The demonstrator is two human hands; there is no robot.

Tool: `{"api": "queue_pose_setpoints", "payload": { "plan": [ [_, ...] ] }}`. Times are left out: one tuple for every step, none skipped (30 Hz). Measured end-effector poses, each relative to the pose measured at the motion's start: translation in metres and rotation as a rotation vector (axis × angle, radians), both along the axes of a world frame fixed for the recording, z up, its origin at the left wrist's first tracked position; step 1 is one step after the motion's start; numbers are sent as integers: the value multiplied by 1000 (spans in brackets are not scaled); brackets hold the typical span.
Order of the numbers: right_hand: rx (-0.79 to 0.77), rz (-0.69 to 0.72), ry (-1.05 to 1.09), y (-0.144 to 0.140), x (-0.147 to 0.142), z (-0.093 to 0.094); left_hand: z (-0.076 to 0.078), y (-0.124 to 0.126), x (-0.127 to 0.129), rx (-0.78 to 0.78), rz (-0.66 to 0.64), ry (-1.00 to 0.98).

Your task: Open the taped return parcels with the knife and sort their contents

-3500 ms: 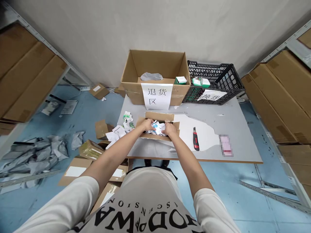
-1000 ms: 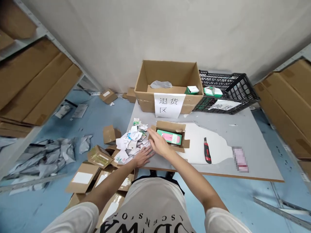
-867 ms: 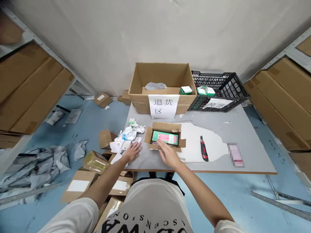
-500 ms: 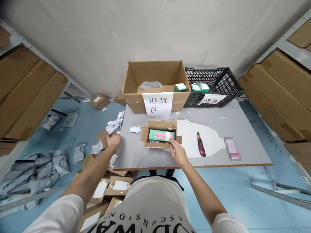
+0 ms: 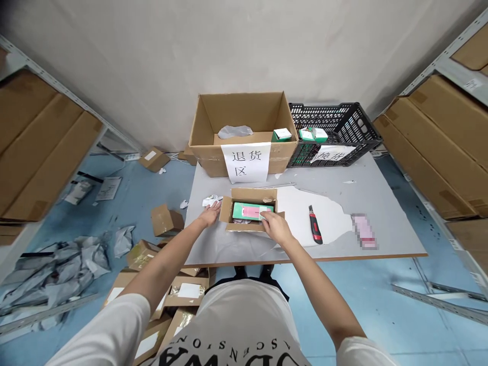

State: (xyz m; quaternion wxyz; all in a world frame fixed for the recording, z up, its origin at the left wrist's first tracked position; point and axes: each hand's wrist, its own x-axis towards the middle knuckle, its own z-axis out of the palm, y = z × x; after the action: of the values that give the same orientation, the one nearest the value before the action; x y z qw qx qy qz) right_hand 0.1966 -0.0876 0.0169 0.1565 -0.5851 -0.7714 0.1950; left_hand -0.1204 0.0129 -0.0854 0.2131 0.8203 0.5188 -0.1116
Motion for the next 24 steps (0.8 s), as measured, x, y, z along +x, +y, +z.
{"api": "queue_pose_setpoints", "payload": {
  "plan": [
    [12, -12, 16, -3, -1, 0, -4, 3, 2, 4, -6, 22],
    [30, -28, 33, -5, -3, -1, -7, 5, 3, 19, -6, 53],
    [49, -42, 47, -6, -4, -1, -10, 7, 4, 40, 0, 90],
    [69, -55, 55, -7, -6, -2, -13, 9, 4, 65, 10, 127],
    [85, -62, 57, -7, -9, -3, -16, 10, 4, 93, 24, 159],
    [97, -65, 53, -7, -11, -4, -19, 11, 3, 117, 42, 178],
    [103, -63, 46, -7, -13, -5, -23, 12, 3, 135, 60, 180],
    [103, -61, 39, -7, -15, -6, -27, 13, 2, 147, 74, 172],
    [101, -61, 33, -7, -16, -7, -31, 14, 2, 153, 88, 159],
    [98, -60, 28, -8, -17, -9, -35, 15, 2, 153, 101, 146],
    [92, -57, 23, -10, -17, -10, -39, 17, 2, 149, 113, 135],
    [87, -52, 18, -12, -16, -12, -43, 18, 2, 144, 125, 129],
    [81, -46, 12, -15, -14, -14, -46, 19, 1, 140, 138, 126],
    [75, -42, 4, -18, -12, -16, -49, 20, 0, 140, 154, 128],
    [70, -39, -4, -21, -10, -17, -51, 21, -3, 143, 171, 130],
    [65, -40, -11, -23, -8, -19, -52, 23, -8, 148, 191, 134],
    [61, -42, -17, -26, -7, -20, -53, 23, -14, 152, 215, 140],
    [58, -47, -22, -27, -5, -21, -54, 24, -21, 154, 242, 151],
    [56, -53, -25, -28, -4, -22, -54, 23, -31, 153, 272, 168],
    [55, -60, -26, -29, -4, -23, -54, 22, -41, 149, 303, 192],
    [55, -65, -26, -29, -4, -23, -54, 21, -53, 145, 335, 220],
    [56, -69, -24, -29, -4, -23, -53, 18, -65, 140, 367, 251],
    [58, -73, -22, -28, -4, -23, -53, 15, -77, 136, 393, 276],
    [60, -74, -20, -27, -5, -23, -52, 11, -90, 130, 422, 302]
  ]
}}
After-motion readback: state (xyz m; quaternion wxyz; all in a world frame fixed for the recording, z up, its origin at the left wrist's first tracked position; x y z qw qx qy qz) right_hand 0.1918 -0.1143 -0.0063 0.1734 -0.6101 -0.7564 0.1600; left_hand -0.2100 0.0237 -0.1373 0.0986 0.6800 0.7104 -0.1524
